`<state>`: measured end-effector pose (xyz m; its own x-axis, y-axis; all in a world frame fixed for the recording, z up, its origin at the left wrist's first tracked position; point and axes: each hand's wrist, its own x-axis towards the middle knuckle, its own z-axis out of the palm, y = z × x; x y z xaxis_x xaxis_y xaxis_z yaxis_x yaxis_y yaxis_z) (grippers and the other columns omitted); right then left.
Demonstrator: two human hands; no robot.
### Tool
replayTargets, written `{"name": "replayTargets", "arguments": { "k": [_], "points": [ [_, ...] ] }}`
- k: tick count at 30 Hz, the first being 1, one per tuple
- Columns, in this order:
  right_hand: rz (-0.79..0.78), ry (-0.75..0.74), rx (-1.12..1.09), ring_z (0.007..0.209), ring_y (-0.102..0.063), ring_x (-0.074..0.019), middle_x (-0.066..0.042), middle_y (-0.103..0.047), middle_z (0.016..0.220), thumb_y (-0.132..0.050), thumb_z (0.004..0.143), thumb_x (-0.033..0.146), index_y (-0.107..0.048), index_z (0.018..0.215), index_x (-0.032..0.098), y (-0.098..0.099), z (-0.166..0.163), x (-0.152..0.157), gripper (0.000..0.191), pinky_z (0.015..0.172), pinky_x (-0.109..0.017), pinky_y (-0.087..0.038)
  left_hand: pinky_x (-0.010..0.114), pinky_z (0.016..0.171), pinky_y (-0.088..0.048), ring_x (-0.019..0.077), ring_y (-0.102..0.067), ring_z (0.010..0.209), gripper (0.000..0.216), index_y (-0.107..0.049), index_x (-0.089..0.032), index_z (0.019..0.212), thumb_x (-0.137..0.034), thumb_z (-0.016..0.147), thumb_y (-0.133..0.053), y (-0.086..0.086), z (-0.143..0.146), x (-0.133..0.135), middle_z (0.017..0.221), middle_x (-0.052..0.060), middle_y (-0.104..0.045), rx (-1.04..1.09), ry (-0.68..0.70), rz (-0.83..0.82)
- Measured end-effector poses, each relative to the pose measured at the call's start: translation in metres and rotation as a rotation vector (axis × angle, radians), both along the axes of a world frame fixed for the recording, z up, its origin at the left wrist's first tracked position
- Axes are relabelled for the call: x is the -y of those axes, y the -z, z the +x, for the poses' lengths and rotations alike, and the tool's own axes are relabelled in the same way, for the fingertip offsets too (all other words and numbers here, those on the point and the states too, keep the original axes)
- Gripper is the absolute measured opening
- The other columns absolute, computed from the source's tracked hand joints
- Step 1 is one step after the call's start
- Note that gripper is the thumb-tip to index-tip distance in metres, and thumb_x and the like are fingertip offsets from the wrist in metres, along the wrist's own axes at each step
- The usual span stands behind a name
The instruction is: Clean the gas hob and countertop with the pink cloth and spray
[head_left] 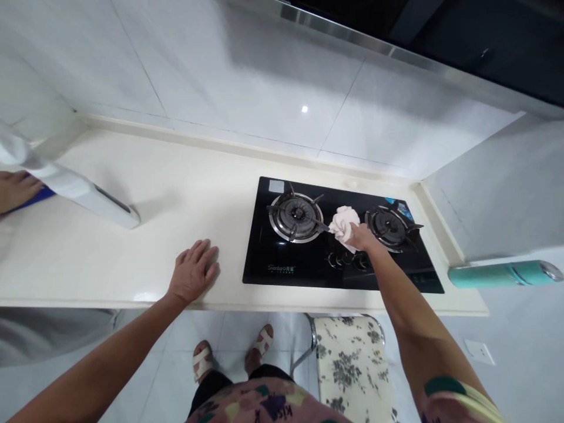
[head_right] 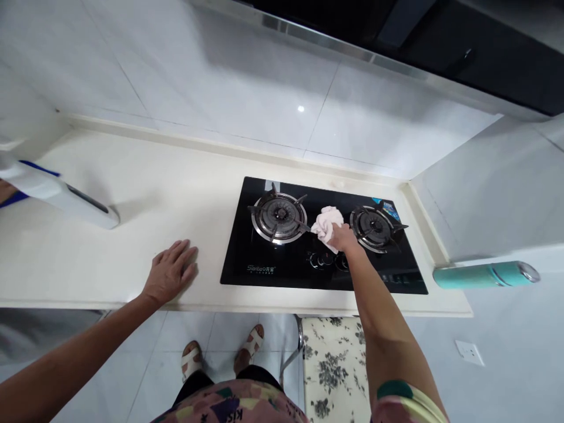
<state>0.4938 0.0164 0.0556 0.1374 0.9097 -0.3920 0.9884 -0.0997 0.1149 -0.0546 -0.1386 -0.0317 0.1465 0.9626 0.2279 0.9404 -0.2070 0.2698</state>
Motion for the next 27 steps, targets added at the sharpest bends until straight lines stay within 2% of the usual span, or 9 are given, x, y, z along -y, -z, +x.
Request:
{"name": "replayTargets", "arguments": {
  "k": [4,8,11,19,27],
  "points": [
    [-0.041,-0.102,-0.037,0.108,-0.066,-0.0273,-0.015,-0.058,0.133,-0.075,0.087,0.051,-0.057,0.150,0.028,-0.003,-0.035,0.022,0.070,0.092,-0.034,-0.048,0.054,0.120,-0.032,0.0337,-0.044,0.153,0.047,-0.063,-0.024,0.141,-0.040,0.101,-0.045,0.000,0.001,0.000,0.161,0.016,-0.053,-0.002,-0.006,-0.001],
    [0.006,-0.138,0.000,0.116,-0.063,-0.0318,-0.017,-0.053,0.139,-0.071,0.090,0.051,-0.057,0.150,0.028,-0.009,-0.065,0.043,0.066,0.095,-0.039,-0.047,0.054,0.120,-0.033,0.0334,-0.045,0.152,0.046,-0.064,-0.024,0.139,-0.040,0.102,-0.043,-0.002,0.001,-0.001,0.160,0.017,-0.054,-0.022,-0.009,0.009],
    [0.052,-0.176,0.039,0.120,-0.059,-0.0343,-0.018,-0.052,0.142,-0.072,0.089,0.045,-0.062,0.143,0.027,-0.014,-0.081,0.055,0.057,0.099,-0.045,-0.044,0.053,0.120,-0.033,0.0330,-0.044,0.152,0.046,-0.063,-0.024,0.140,-0.039,0.101,-0.044,-0.003,0.001,-0.001,0.160,0.016,-0.054,-0.022,-0.006,0.007],
    [0.118,-0.389,0.002,0.123,-0.054,-0.0348,-0.016,-0.057,0.141,-0.069,0.088,0.032,-0.071,0.131,0.025,-0.023,-0.096,0.080,0.044,0.108,-0.049,-0.035,0.055,0.119,-0.034,0.0336,-0.045,0.151,0.046,-0.062,-0.025,0.141,-0.039,0.102,-0.044,0.001,-0.003,-0.003,0.160,0.017,-0.054,-0.041,0.009,0.031],
    [0.101,-0.514,-0.125,0.125,-0.050,-0.0349,-0.017,-0.056,0.142,-0.078,0.082,0.031,-0.071,0.132,0.022,-0.023,-0.107,0.094,0.051,0.110,-0.048,-0.030,0.056,0.118,-0.037,0.0359,-0.046,0.150,0.047,-0.061,-0.025,0.144,-0.036,0.100,-0.046,0.000,-0.008,-0.006,0.158,0.017,-0.056,-0.052,0.034,0.047]
  ]
}}
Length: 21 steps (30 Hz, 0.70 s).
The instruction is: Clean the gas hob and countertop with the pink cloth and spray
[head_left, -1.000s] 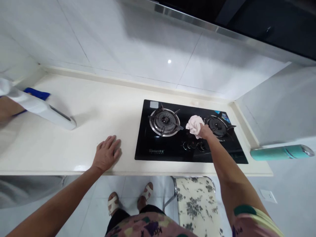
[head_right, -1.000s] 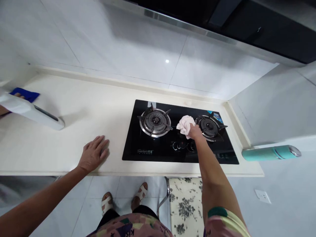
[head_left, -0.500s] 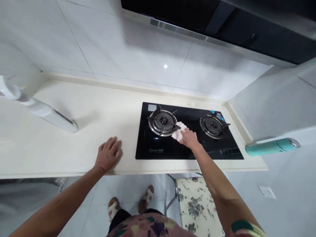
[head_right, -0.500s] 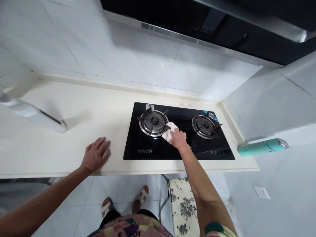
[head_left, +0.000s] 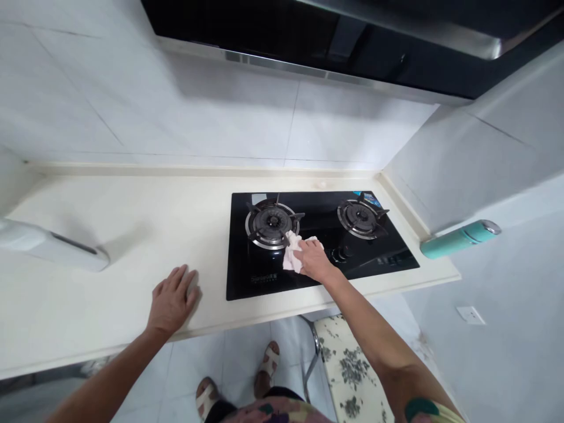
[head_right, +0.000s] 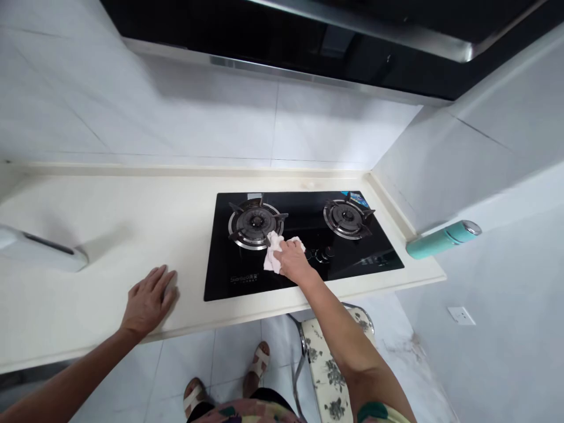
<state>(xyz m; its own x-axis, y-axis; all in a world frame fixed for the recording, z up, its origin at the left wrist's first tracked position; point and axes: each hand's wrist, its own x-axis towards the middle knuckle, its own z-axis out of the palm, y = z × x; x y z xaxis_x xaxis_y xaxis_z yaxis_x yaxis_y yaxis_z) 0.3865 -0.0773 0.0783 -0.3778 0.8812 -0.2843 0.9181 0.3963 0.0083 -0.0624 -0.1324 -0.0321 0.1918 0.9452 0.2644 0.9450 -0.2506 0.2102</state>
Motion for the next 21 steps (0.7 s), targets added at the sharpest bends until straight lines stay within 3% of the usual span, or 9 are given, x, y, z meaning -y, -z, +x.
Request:
{"name": "replayTargets", "arguments": {
  "k": [5,8,10,13,15,17,21],
  "points": [
    [-0.055,-0.027,-0.086,0.118,-0.051,-0.0317,-0.012,-0.058,0.136,-0.082,0.083,0.043,-0.072,0.128,0.028,0.009,-0.029,0.040,0.049,0.103,-0.045,-0.037,0.056,0.118,-0.037,0.0357,-0.046,0.150,0.048,-0.060,-0.025,0.145,-0.035,0.100,-0.046,0.000,0.000,0.000,0.157,0.017,-0.056,-0.007,-0.001,0.026],
    [-0.054,-0.027,-0.251,0.117,-0.051,-0.0316,-0.011,-0.058,0.131,-0.083,0.081,0.041,-0.073,0.118,0.027,0.020,-0.038,0.077,0.041,0.104,-0.047,-0.039,0.056,0.118,-0.037,0.0359,-0.047,0.149,0.049,-0.059,-0.026,0.146,-0.036,0.100,-0.046,-0.001,0.001,0.000,0.157,0.017,-0.056,-0.006,0.008,0.041],
    [-0.089,0.020,-0.455,0.113,-0.053,-0.0298,-0.009,-0.060,0.121,-0.083,0.079,0.038,-0.072,0.111,0.024,0.027,-0.029,0.098,0.036,0.103,-0.046,-0.043,0.056,0.117,-0.038,0.0364,-0.048,0.149,0.049,-0.058,-0.025,0.147,-0.035,0.101,-0.046,0.000,0.000,0.000,0.157,0.017,-0.056,-0.011,0.011,0.051],
    [-0.174,0.230,-0.834,0.100,-0.061,-0.0239,-0.005,-0.060,0.109,-0.073,0.080,0.035,-0.068,0.110,0.024,0.031,0.006,0.120,0.032,0.092,-0.038,-0.052,0.056,0.117,-0.038,0.0367,-0.048,0.149,0.047,-0.059,-0.024,0.146,-0.034,0.102,-0.045,0.001,0.000,-0.001,0.157,0.018,-0.055,-0.024,0.011,0.056],
    [-0.097,0.417,-1.040,0.098,-0.065,-0.0231,-0.005,-0.063,0.114,-0.066,0.081,0.036,-0.062,0.121,0.024,0.028,0.038,0.126,0.042,0.088,-0.037,-0.055,0.056,0.117,-0.038,0.0364,-0.048,0.149,0.046,-0.060,-0.023,0.144,-0.035,0.102,-0.044,0.002,-0.001,-0.001,0.158,0.019,-0.055,-0.028,0.007,0.043],
    [0.087,0.604,-1.132,0.105,-0.067,-0.0257,-0.007,-0.066,0.121,-0.063,0.083,0.041,-0.056,0.132,0.024,0.022,0.069,0.124,0.052,0.094,-0.040,-0.056,0.057,0.117,-0.037,0.0362,-0.047,0.149,0.045,-0.061,-0.023,0.142,-0.036,0.103,-0.043,0.003,-0.001,-0.001,0.158,0.019,-0.054,-0.030,0.003,0.027],
    [0.403,0.843,-1.050,0.124,-0.064,-0.0311,-0.015,-0.068,0.133,-0.054,0.089,0.050,-0.051,0.140,0.020,0.011,0.108,0.090,0.060,0.106,-0.046,-0.052,0.055,0.117,-0.037,0.0349,-0.047,0.150,0.045,-0.061,-0.023,0.141,-0.039,0.104,-0.042,0.004,-0.001,0.000,0.158,0.018,-0.055,-0.042,-0.008,0.023]
  ]
}}
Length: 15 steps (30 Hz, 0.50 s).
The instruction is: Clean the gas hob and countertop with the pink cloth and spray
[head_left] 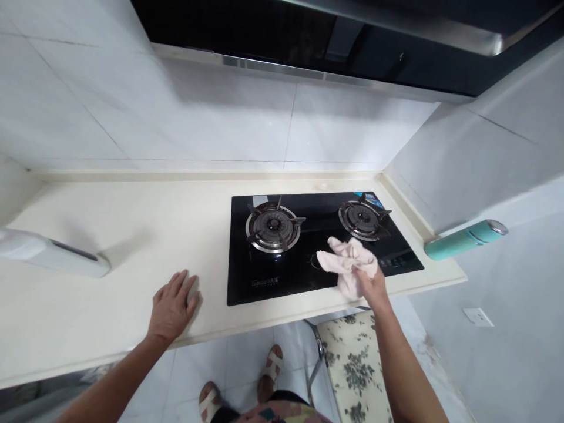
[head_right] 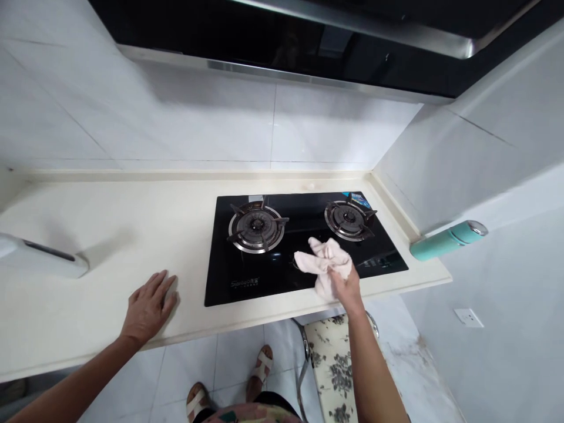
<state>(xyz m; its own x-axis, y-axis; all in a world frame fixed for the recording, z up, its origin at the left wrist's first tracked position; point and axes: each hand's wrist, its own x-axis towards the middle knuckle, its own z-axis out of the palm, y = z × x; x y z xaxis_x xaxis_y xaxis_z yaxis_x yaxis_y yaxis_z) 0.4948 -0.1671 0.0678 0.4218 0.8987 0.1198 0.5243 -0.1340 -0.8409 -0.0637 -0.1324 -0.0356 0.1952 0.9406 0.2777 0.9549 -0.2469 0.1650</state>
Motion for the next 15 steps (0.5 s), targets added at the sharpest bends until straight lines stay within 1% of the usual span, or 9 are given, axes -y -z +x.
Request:
{"name": "replayTargets", "arguments": {
  "k": [2,3,4,6,8,9,11,13,15],
  "points": [
    [-0.047,0.112,0.112,0.126,-0.064,-0.0323,-0.020,-0.067,0.137,-0.049,0.091,0.047,-0.045,0.148,0.015,-0.003,0.005,-0.030,0.066,0.105,-0.047,-0.051,0.053,0.117,-0.037,0.0333,-0.048,0.149,0.044,-0.061,-0.025,0.141,-0.039,0.103,-0.043,0.000,0.000,0.000,0.158,0.016,-0.056,0.002,-0.005,0.003],
    [-0.095,0.139,0.170,0.126,-0.064,-0.0326,-0.021,-0.068,0.136,-0.048,0.091,0.044,-0.041,0.152,0.013,-0.004,0.005,-0.047,0.068,0.106,-0.047,-0.050,0.053,0.118,-0.037,0.0326,-0.048,0.150,0.044,-0.061,-0.026,0.141,-0.039,0.103,-0.043,0.000,0.000,0.000,0.158,0.015,-0.056,0.005,-0.007,0.003],
    [-0.166,0.136,0.249,0.125,-0.065,-0.0325,-0.021,-0.069,0.134,-0.048,0.091,0.040,-0.037,0.155,0.012,-0.004,0.003,-0.064,0.070,0.107,-0.047,-0.049,0.052,0.118,-0.037,0.0321,-0.047,0.150,0.044,-0.061,-0.026,0.141,-0.039,0.103,-0.043,0.000,0.000,0.000,0.158,0.015,-0.056,0.006,-0.008,0.002],
    [-0.334,0.038,0.432,0.122,-0.067,-0.0314,-0.019,-0.073,0.127,-0.048,0.094,0.033,-0.032,0.159,0.012,-0.002,-0.006,-0.094,0.071,0.112,-0.047,-0.041,0.052,0.118,-0.037,0.0327,-0.047,0.150,0.046,-0.062,-0.023,0.141,-0.039,0.104,-0.041,-0.002,0.000,0.000,0.159,0.016,-0.055,0.001,-0.006,-0.004],
    [-0.479,-0.070,0.592,0.117,-0.069,-0.0296,-0.016,-0.076,0.119,-0.047,0.097,0.029,-0.033,0.160,0.014,0.002,-0.016,-0.112,0.067,0.117,-0.048,-0.032,0.054,0.117,-0.037,0.0345,-0.046,0.151,0.048,-0.063,-0.019,0.141,-0.040,0.105,-0.039,-0.003,0.001,-0.001,0.158,0.019,-0.055,-0.008,0.000,-0.015],
    [-0.526,-0.103,0.642,0.114,-0.071,-0.0286,-0.015,-0.077,0.114,-0.047,0.099,0.028,-0.035,0.160,0.015,0.004,-0.020,-0.115,0.063,0.119,-0.048,-0.029,0.054,0.117,-0.037,0.0353,-0.047,0.150,0.049,-0.063,-0.018,0.141,-0.040,0.105,-0.038,-0.004,0.002,-0.001,0.158,0.020,-0.055,-0.010,0.001,-0.021],
    [-0.542,-0.120,0.664,0.109,-0.072,-0.0276,-0.013,-0.078,0.107,-0.047,0.101,0.029,-0.041,0.156,0.016,0.010,-0.027,-0.111,0.057,0.120,-0.048,-0.023,0.055,0.116,-0.038,0.0359,-0.047,0.150,0.049,-0.064,-0.017,0.140,-0.040,0.105,-0.038,-0.005,0.003,-0.001,0.157,0.020,-0.055,-0.003,-0.002,-0.027],
    [-0.551,-0.122,0.684,0.109,-0.071,-0.0276,-0.013,-0.078,0.106,-0.046,0.102,0.030,-0.041,0.155,0.016,0.016,-0.029,-0.096,0.055,0.120,-0.050,-0.021,0.055,0.117,-0.037,0.0360,-0.046,0.150,0.049,-0.064,-0.017,0.140,-0.040,0.105,-0.039,-0.006,0.004,-0.001,0.158,0.020,-0.055,0.010,-0.006,-0.028],
    [-0.527,-0.110,0.699,0.112,-0.069,-0.0286,-0.015,-0.076,0.112,-0.046,0.102,0.029,-0.040,0.155,0.015,0.024,-0.029,-0.076,0.055,0.120,-0.054,-0.019,0.055,0.118,-0.036,0.0358,-0.046,0.151,0.048,-0.065,-0.018,0.140,-0.039,0.104,-0.040,-0.006,0.004,-0.001,0.158,0.020,-0.055,0.018,-0.009,-0.031]
  ]
}}
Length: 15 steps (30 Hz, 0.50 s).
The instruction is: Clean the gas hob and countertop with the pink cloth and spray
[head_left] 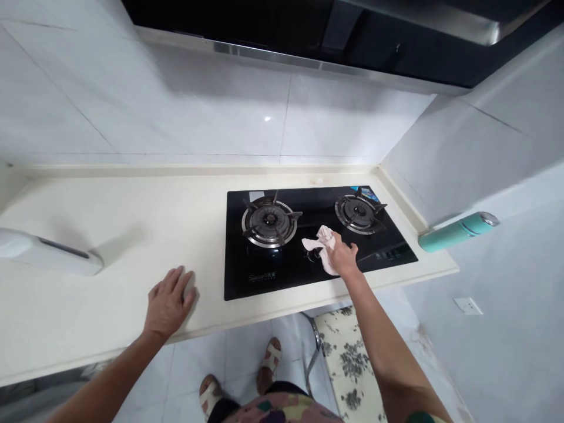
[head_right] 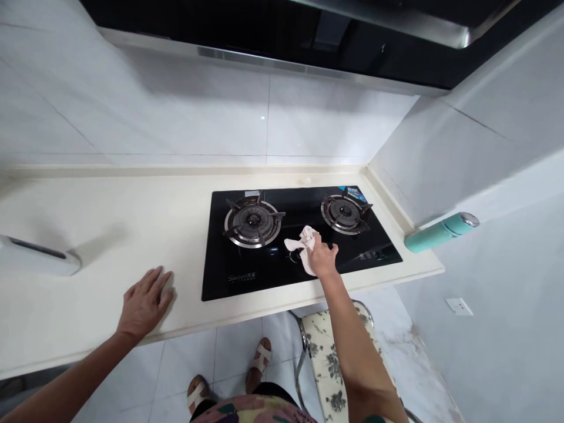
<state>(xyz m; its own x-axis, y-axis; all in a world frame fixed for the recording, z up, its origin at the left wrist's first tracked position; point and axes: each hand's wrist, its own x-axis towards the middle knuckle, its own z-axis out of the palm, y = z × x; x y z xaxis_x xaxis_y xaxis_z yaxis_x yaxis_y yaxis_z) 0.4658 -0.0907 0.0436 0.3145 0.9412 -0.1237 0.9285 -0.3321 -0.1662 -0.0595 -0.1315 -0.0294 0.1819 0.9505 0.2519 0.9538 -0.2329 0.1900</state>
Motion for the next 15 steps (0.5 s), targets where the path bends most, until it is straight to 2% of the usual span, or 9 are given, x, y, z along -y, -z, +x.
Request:
{"name": "replayTargets", "arguments": {
  "k": [4,6,9,12,15],
  "points": [
    [0.247,-0.044,0.046,0.129,-0.059,-0.0320,-0.021,-0.069,0.133,-0.048,0.098,0.025,-0.044,0.150,0.014,0.021,-0.001,0.037,0.053,0.120,-0.060,-0.016,0.055,0.118,-0.037,0.0352,-0.047,0.150,0.048,-0.065,-0.019,0.139,-0.039,0.104,-0.040,0.000,0.000,0.000,0.157,0.019,-0.056,-0.006,-0.008,-0.024],
    [0.333,-0.044,0.059,0.131,-0.055,-0.0336,-0.022,-0.068,0.133,-0.051,0.096,0.026,-0.048,0.146,0.014,0.032,-0.005,0.056,0.052,0.117,-0.060,-0.022,0.055,0.117,-0.037,0.0354,-0.047,0.150,0.049,-0.064,-0.019,0.139,-0.041,0.104,-0.039,0.001,-0.001,0.000,0.158,0.019,-0.056,-0.013,-0.009,-0.022],
    [0.340,-0.049,-0.036,0.122,-0.060,-0.0331,-0.019,-0.071,0.124,-0.054,0.093,0.028,-0.055,0.141,0.015,0.041,-0.009,0.086,0.049,0.111,-0.054,-0.035,0.056,0.116,-0.038,0.0351,-0.047,0.150,0.049,-0.062,-0.020,0.140,-0.043,0.105,-0.036,0.004,-0.002,0.000,0.159,0.018,-0.054,-0.028,-0.006,-0.003],
    [0.297,-0.085,-0.343,0.104,-0.068,-0.0274,-0.012,-0.074,0.116,-0.053,0.093,0.033,-0.057,0.139,0.020,0.038,0.002,0.120,0.048,0.097,-0.042,-0.049,0.056,0.116,-0.039,0.0345,-0.047,0.150,0.048,-0.059,-0.021,0.140,-0.044,0.106,-0.035,0.007,-0.004,0.000,0.160,0.017,-0.054,-0.043,-0.002,0.017],
    [0.346,-0.030,-0.559,0.097,-0.071,-0.0239,-0.007,-0.076,0.114,-0.054,0.095,0.042,-0.058,0.138,0.022,0.018,0.037,0.143,0.048,0.086,-0.034,-0.056,0.054,0.117,-0.038,0.0333,-0.047,0.151,0.047,-0.058,-0.023,0.141,-0.045,0.105,-0.037,0.009,-0.004,0.000,0.160,0.015,-0.054,-0.035,-0.001,0.022]
  ]
}}
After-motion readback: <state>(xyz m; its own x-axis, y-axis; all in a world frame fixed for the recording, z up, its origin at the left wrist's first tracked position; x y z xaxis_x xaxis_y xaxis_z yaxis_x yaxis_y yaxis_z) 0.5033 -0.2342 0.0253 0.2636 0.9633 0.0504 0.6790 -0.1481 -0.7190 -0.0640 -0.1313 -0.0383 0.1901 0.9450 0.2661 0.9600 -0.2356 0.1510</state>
